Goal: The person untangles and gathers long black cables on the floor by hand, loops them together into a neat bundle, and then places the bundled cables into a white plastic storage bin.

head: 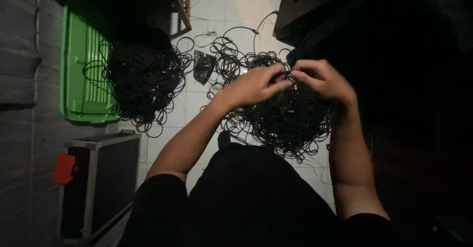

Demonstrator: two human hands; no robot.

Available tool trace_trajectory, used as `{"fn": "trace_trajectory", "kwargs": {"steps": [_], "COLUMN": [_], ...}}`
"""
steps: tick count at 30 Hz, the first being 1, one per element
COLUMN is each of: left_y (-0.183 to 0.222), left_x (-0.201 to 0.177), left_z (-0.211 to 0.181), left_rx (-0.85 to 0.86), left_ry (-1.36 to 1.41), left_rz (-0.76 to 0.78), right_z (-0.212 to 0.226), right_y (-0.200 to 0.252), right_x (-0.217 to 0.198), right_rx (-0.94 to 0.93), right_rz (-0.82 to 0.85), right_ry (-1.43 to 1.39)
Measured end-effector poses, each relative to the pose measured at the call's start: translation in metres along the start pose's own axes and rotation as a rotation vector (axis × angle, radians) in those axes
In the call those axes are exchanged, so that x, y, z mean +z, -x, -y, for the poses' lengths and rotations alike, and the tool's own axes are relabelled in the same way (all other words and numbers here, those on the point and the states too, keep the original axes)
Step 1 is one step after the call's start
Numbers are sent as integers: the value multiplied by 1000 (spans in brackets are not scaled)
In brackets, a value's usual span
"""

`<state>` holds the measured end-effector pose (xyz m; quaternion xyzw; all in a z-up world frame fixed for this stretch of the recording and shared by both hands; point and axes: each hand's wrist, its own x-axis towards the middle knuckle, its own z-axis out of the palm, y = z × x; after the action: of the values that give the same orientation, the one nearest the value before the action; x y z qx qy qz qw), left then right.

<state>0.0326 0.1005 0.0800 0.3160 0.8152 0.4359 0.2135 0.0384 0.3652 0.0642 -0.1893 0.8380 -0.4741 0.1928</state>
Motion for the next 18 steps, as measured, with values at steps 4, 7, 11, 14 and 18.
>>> {"fn": "trace_trajectory", "kwargs": {"steps": [4,7,11,14,18], "left_y": [8,39,59,43,3], "left_x": [-37,-88,-115,-86,-15], "left_z": [1,26,33,17,-8], "left_rx": [40,-145,-345,-35,441], "left_ry": [103,112,-321,-529,-398], "left_rz": [-242,-414,-475,-506,-442], "right_z": [-34,-69,-77,-53,-14], "right_y": [-3,1,9,12,1], "right_x": [-5,10,18,16,10], "right_rx": [143,196,206,230,19], "right_rz": [107,25,-107,-89,-74], "right_ry": [-7,15,98,124,83]}}
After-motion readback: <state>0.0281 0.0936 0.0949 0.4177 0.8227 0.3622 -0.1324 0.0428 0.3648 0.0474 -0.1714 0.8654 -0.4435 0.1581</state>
